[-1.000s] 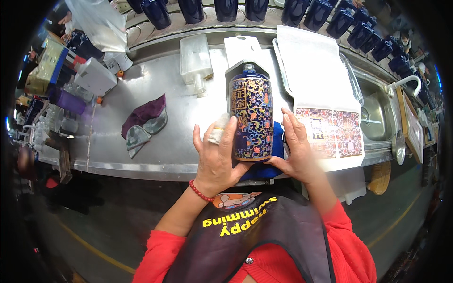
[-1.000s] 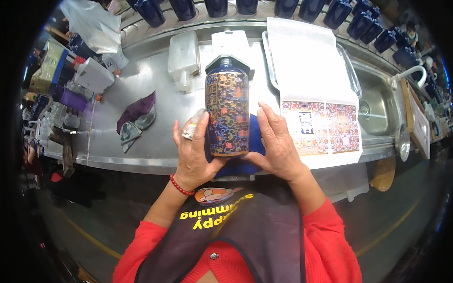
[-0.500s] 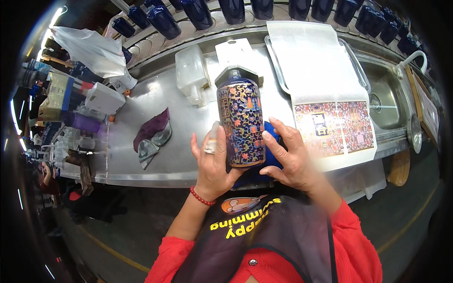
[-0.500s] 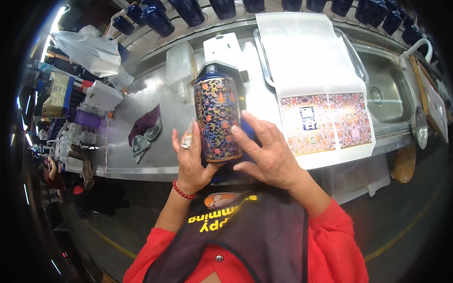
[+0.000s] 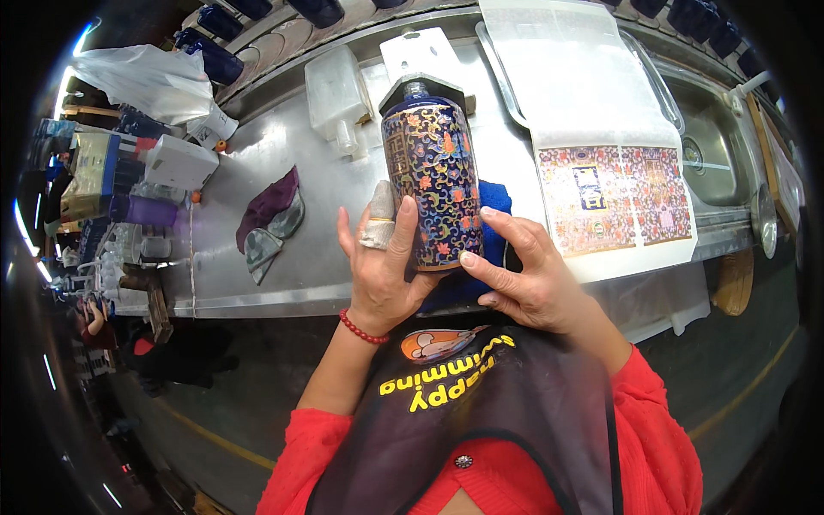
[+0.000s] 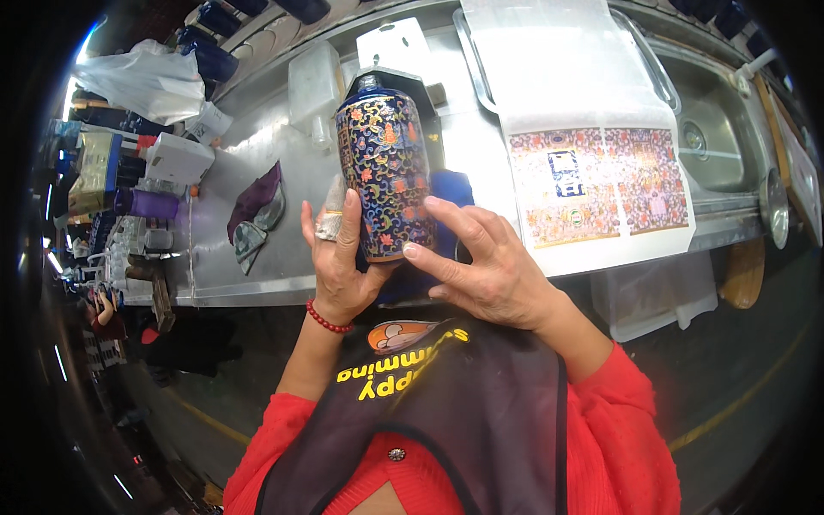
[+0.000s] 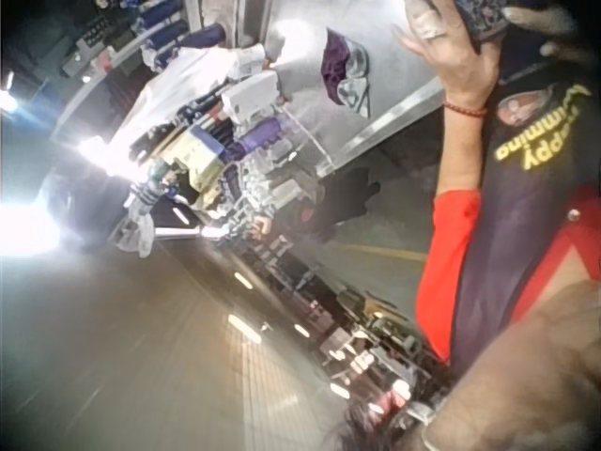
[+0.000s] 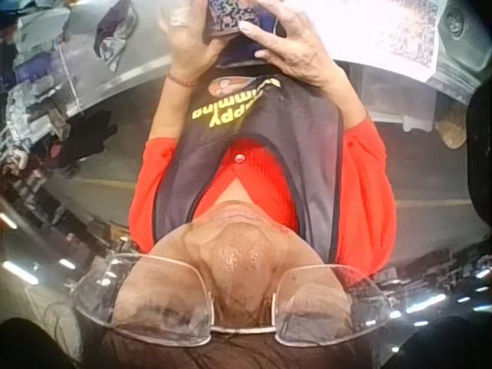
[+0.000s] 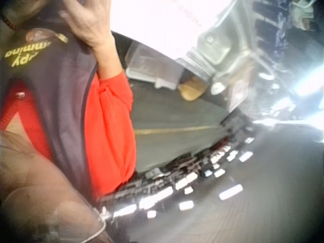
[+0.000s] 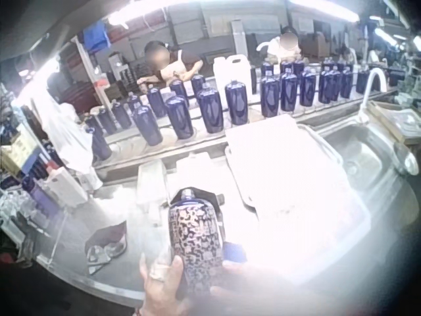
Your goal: The person applies small decorative stickers to a blue cylindrical container, smoothing each sticker with fingers and a small tool. The container is rotated to access different areas while the person works at a stainless steel workstation.
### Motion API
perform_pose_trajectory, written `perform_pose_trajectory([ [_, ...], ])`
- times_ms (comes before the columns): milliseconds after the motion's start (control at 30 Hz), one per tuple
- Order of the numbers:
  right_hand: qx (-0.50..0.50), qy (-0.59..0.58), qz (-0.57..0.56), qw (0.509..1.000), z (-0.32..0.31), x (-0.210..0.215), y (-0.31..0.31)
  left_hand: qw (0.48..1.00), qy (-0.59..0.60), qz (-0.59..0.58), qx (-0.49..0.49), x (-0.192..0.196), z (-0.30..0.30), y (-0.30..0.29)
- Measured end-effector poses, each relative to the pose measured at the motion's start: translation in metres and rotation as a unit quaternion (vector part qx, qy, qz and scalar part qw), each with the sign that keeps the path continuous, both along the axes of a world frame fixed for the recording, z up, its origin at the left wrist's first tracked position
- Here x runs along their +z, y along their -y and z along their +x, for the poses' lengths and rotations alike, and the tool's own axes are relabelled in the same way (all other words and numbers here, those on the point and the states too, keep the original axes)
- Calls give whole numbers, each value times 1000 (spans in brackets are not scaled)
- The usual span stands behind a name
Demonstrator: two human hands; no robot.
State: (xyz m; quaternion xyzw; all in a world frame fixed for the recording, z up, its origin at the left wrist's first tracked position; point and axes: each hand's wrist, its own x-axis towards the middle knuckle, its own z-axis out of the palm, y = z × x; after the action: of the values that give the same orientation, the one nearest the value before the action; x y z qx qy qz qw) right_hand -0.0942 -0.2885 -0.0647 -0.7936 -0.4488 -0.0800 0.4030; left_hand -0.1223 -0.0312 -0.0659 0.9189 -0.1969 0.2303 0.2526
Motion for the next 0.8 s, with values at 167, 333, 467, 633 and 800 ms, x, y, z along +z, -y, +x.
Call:
perform_pose_trajectory([
  [167, -14, 33, 10, 999, 0, 4, 4, 999, 6, 33, 7, 3, -1, 0],
  [333, -3, 2, 15, 1000, -2, 1, -1, 1000, 8, 12, -1, 1, 0, 1],
  [467, -3, 6, 16, 1000, -5, -1, 0, 1000, 5, 0, 5, 1, 0, 2],
  [633, -3, 18, 35, 999, -4, 6, -2, 999, -1, 36, 4, 2, -2, -1],
  [800, -31, 48, 17, 998, -3, 8, -15, 1000, 7, 7, 5, -3, 0, 0],
])
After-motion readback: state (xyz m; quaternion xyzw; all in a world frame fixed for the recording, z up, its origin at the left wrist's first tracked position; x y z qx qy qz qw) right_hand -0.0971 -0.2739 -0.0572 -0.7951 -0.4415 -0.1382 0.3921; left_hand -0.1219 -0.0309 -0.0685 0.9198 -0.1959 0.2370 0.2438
